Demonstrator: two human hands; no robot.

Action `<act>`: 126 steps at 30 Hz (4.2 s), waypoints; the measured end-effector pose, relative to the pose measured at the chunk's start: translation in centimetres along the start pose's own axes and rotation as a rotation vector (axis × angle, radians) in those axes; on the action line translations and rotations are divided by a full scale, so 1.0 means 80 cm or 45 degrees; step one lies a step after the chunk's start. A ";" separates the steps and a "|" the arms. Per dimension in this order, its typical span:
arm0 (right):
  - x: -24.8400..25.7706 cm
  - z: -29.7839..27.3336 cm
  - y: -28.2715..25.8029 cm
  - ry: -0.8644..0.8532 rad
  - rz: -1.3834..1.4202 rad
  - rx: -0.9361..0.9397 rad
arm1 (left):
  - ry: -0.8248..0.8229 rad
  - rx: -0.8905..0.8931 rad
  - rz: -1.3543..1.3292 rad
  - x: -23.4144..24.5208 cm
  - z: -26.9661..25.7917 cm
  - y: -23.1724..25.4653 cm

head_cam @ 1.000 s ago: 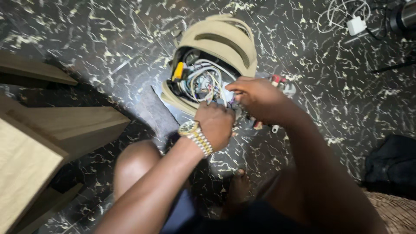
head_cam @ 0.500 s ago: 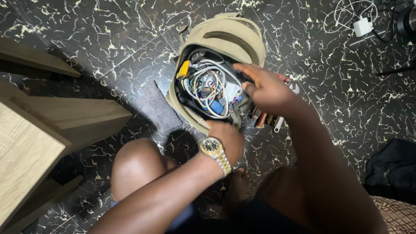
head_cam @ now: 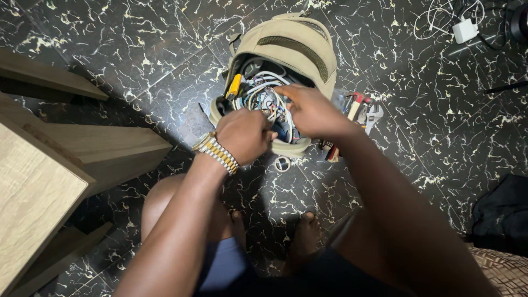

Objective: The person unpacks a beige tool bag on a dark marble floor, removing a hammer, pliers, a cloth, a small plastic bag, a wrench, a roll of tape, a spirit level, and a screwdriver. Each item is placed on the floor beside the bag.

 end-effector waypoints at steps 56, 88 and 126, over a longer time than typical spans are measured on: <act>0.033 0.019 -0.115 0.352 0.173 0.059 | -0.068 0.024 0.063 -0.022 -0.028 0.032; 0.069 -0.033 -0.071 0.334 1.045 -0.135 | 0.812 0.213 -2.422 0.015 0.054 -0.042; 0.087 -0.031 -0.021 -0.081 1.770 -0.299 | 0.645 -0.158 -2.221 0.040 0.044 -0.005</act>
Point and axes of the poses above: each hand's wrist, its own z-axis towards the middle knuckle, its own x-axis out of the back of the hand, y = z × x, the point moved 7 cm from there along z, towards the middle knuckle, and after that the axes turned 10 degrees about y, right-handed, at the moved point
